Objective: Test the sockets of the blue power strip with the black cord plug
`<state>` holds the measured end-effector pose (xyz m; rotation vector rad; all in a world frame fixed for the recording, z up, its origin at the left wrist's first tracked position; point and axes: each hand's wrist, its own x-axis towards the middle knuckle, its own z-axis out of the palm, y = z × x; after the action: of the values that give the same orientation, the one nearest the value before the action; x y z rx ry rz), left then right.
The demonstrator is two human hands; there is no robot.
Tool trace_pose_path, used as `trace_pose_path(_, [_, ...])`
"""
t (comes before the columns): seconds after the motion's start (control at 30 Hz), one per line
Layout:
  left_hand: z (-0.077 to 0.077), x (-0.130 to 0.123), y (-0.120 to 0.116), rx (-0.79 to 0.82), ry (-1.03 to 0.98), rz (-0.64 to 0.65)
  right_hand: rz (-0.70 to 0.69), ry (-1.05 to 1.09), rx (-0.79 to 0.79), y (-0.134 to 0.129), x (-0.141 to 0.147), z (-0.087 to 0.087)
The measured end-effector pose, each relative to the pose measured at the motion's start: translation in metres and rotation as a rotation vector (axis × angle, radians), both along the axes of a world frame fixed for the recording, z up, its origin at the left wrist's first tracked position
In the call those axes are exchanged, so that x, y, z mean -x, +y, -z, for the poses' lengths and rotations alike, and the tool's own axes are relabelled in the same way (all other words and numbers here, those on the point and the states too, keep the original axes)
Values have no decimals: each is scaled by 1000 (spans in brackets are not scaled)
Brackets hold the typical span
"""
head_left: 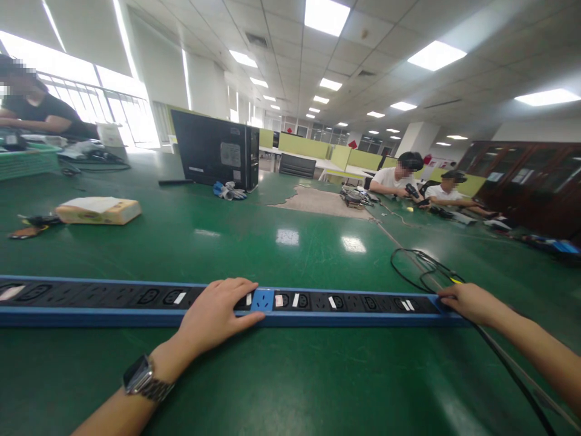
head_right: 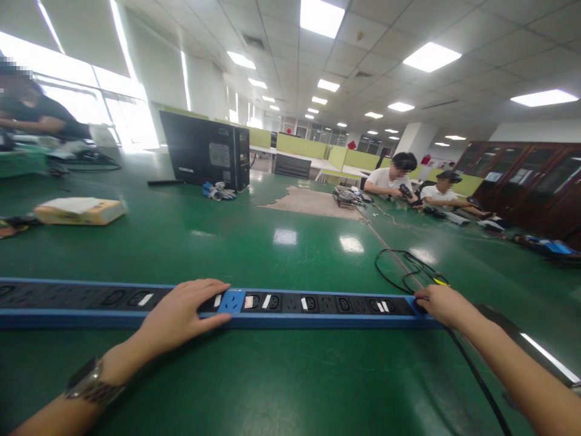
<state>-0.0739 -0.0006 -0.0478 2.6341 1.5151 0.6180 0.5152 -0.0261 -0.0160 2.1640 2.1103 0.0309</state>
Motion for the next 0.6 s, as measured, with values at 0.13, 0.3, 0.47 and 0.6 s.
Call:
trace_pose_path(0.13, [1,0,0,-5,-1,-2,6,-21,-8,-2,-3,3])
trace_pose_path(0.3, [1,0,-1,-3,1,-1,71,64,-13,-4,-7,3])
trace_pose_path(0.47, [1,-1,-2,-7,-20,2,262,255,153,-7,-3,7])
trace_pose_path(0.6, [-1,-1,-4,7,-19,0,211,176,-21,-2,-14,-11])
